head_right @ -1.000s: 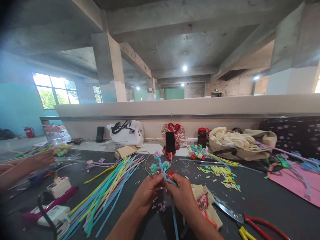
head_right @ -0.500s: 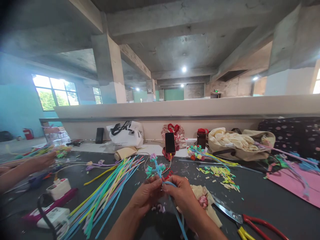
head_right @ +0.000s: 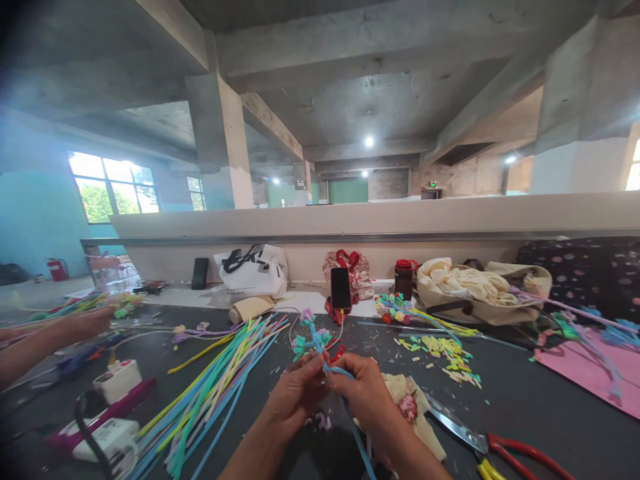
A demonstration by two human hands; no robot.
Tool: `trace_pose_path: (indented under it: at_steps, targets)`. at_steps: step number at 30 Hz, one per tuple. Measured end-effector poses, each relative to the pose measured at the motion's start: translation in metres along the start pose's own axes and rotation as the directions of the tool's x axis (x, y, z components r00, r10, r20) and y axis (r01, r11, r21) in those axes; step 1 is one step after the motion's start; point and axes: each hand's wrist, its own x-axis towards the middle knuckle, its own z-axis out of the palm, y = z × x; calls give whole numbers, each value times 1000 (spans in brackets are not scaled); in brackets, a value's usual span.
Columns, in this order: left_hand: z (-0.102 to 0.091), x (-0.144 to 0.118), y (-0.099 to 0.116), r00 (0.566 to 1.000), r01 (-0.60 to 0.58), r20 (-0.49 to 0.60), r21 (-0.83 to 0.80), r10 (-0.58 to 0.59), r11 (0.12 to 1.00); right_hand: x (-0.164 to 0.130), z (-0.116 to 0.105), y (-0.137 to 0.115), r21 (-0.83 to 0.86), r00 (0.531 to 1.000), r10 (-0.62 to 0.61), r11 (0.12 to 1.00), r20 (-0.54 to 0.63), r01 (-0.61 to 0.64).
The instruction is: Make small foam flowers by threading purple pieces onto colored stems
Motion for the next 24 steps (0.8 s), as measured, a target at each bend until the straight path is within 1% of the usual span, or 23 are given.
trace_pose_path:
  at_steps: [4,6,7,9,11,13,15,18,24]
  targets:
    - [0,2,0,1000,-13,5,5,13,1000,0,1,1,-1,1000,-5,1000,14,5]
    - [1,2,-1,999,-39,6,10,39,999,0,1,2,-30,1000,-27,999,8,27]
    - [1,1,-1,999,-54,7,13,54,998,-1,1,2,-62,999,-53,997,-2,53]
    - [2,0,-1,997,-79,5,24,79,997,-2,1,4,-158,989,-143,978,-35,136]
    - [2,0,-2,997,-83,9,52,82,995,-3,1,6,-280,965,-256,932,-58,230]
    - [2,0,-1,997,-80,11,92,79,993,-4,1,9,-373,940,-339,879,-47,298]
    - [2,1,-1,997,-82,4,132,82,988,-4,2,11,-420,926,-378,843,-19,336]
    - [2,1,0,995,-92,-20,187,97,978,-2,2,13,-438,921,-390,829,-7,348]
    - [5,-2,-1,991,-112,-39,233,125,966,-4,5,15,-419,928,-369,852,-52,315]
